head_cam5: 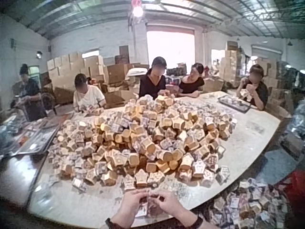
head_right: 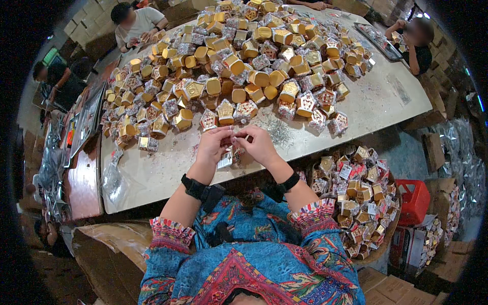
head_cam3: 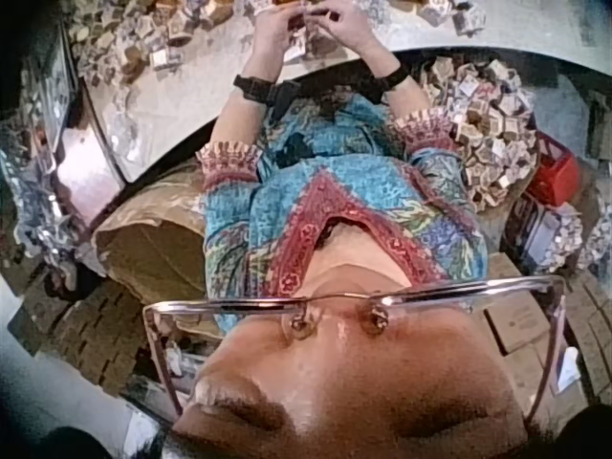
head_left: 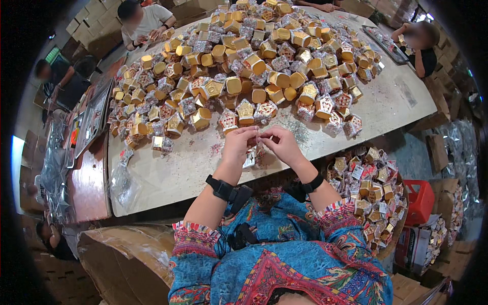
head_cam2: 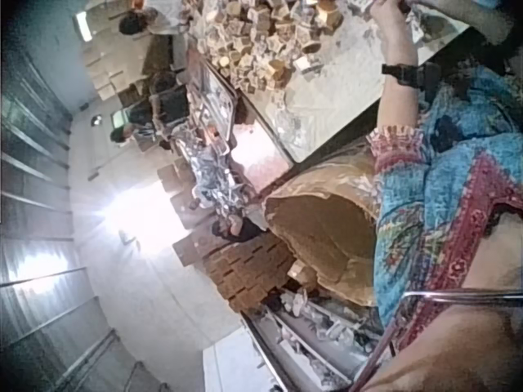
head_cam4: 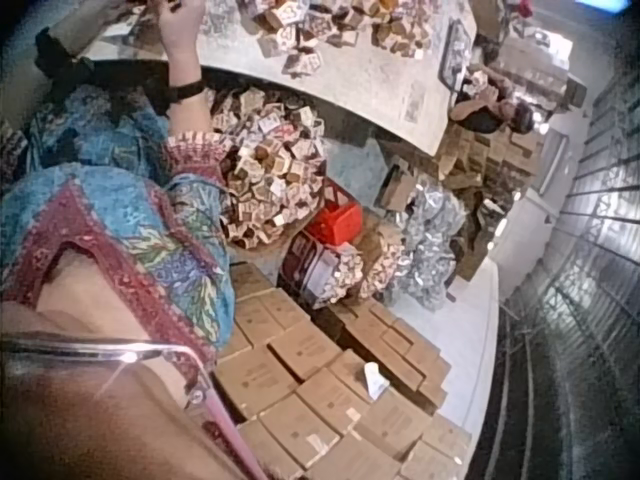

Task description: Assembling and labeling small decorative gold and white boxes at a production table.

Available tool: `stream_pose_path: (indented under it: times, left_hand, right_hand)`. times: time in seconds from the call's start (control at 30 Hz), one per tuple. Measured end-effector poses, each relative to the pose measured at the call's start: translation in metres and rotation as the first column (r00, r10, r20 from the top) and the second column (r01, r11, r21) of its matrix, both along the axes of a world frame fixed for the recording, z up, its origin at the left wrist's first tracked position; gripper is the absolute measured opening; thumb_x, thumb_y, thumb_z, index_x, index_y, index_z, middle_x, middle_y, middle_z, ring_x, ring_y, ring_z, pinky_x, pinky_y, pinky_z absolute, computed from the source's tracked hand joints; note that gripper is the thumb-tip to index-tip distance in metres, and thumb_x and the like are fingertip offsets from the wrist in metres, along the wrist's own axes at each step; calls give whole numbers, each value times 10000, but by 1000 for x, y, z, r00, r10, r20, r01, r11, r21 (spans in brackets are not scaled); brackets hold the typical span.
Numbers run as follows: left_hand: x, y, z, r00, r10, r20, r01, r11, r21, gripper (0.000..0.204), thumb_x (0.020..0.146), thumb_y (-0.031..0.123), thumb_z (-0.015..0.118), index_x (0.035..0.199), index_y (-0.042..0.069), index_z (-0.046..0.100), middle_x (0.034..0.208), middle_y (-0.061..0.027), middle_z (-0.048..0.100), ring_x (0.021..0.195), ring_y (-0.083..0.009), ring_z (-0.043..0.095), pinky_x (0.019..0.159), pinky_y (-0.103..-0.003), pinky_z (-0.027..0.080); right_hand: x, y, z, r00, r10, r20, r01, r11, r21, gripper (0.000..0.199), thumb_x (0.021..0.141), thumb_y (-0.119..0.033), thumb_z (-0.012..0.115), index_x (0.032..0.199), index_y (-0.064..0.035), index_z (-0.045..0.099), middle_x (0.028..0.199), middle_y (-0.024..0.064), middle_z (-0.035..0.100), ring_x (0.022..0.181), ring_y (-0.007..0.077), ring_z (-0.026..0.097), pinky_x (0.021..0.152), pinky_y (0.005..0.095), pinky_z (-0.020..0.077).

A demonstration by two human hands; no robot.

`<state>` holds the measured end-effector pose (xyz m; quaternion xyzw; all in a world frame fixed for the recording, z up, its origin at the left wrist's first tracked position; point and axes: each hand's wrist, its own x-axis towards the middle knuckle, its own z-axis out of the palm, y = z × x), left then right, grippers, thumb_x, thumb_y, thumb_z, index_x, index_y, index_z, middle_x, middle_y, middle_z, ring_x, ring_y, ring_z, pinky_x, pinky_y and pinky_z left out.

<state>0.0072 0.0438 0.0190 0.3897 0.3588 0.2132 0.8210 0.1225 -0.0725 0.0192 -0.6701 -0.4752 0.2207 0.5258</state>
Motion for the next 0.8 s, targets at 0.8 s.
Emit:
stream_pose_path:
  times: [0.8]
  left_hand:
    - [-5, 6, 2, 991, -105, -81, 92, 984, -155, 250, 788, -31, 582, 1037, -27, 588, 780, -55, 580, 640, -160, 554, 641, -309, 521]
  right_hand:
    - [53, -7, -39, 741, -476, -474, 515, 856, -54, 114, 840, -101, 606, 900, -5, 621, 746, 31, 601, 560, 122, 549, 494, 244, 442]
